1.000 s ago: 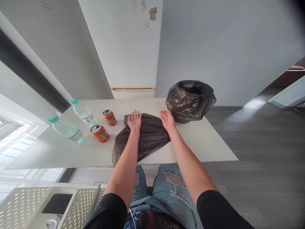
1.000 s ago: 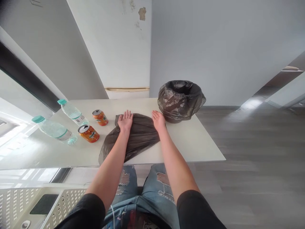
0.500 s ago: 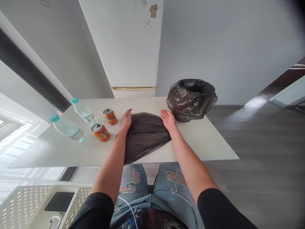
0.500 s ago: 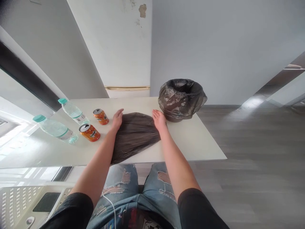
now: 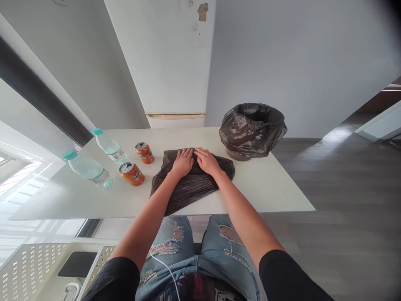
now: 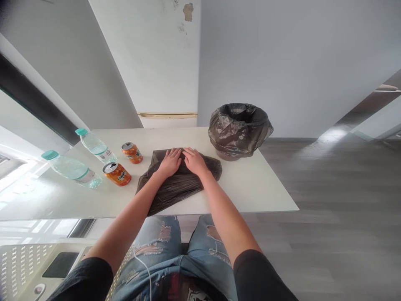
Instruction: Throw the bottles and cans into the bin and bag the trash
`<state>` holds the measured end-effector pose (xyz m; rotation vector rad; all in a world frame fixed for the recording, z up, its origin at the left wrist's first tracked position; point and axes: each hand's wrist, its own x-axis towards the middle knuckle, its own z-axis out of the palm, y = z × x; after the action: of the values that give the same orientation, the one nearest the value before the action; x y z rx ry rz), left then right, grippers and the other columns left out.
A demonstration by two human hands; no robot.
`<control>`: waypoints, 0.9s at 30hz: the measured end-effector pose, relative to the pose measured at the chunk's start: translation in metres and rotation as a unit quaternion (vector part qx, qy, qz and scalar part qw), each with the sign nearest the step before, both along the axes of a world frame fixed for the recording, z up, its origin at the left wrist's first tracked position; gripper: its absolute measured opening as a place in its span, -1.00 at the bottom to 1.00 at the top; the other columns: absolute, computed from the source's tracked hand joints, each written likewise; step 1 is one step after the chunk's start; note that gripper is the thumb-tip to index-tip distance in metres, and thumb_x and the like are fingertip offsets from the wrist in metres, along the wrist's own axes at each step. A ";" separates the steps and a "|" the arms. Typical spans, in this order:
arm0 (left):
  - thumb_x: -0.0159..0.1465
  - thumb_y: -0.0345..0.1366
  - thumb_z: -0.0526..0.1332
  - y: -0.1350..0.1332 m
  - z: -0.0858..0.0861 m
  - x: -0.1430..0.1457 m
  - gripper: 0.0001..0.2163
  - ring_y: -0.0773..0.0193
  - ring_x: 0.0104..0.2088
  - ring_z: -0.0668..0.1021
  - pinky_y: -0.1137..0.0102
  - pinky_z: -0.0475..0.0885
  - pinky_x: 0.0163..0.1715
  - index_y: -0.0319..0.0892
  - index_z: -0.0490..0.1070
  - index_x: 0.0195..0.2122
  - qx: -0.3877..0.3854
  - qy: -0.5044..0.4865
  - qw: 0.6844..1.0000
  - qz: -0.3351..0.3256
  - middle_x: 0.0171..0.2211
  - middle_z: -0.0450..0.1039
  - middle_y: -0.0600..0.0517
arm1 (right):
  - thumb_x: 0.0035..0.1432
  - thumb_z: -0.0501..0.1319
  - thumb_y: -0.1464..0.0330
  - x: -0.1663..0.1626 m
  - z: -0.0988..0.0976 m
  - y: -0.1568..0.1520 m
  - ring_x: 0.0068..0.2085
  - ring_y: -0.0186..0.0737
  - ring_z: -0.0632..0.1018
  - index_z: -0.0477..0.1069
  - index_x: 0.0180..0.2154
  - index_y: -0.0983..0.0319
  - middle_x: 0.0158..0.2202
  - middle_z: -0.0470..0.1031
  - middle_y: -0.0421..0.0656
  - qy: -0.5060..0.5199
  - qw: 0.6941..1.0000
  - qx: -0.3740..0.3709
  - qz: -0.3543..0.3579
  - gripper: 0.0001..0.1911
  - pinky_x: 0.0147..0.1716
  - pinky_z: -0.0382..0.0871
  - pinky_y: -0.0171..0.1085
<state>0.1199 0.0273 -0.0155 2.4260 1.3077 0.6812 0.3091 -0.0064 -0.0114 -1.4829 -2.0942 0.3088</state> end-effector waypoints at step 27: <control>0.48 -0.07 0.02 0.000 -0.018 -0.006 -0.39 -0.24 0.56 0.00 -0.24 -0.22 0.49 -0.13 0.17 0.52 -0.019 0.073 0.997 0.025 0.56 0.00 -0.17 | 0.52 -0.12 0.11 0.002 -0.016 0.004 0.58 -0.01 0.03 0.07 0.53 0.15 0.58 -0.03 -0.12 -0.101 0.991 -0.083 -0.032 -0.33 0.54 -0.22 0.16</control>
<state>0.1135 0.0270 -0.0334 2.4600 1.4268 0.4928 0.3106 -0.0021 -0.0279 -1.7392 -2.2170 0.3273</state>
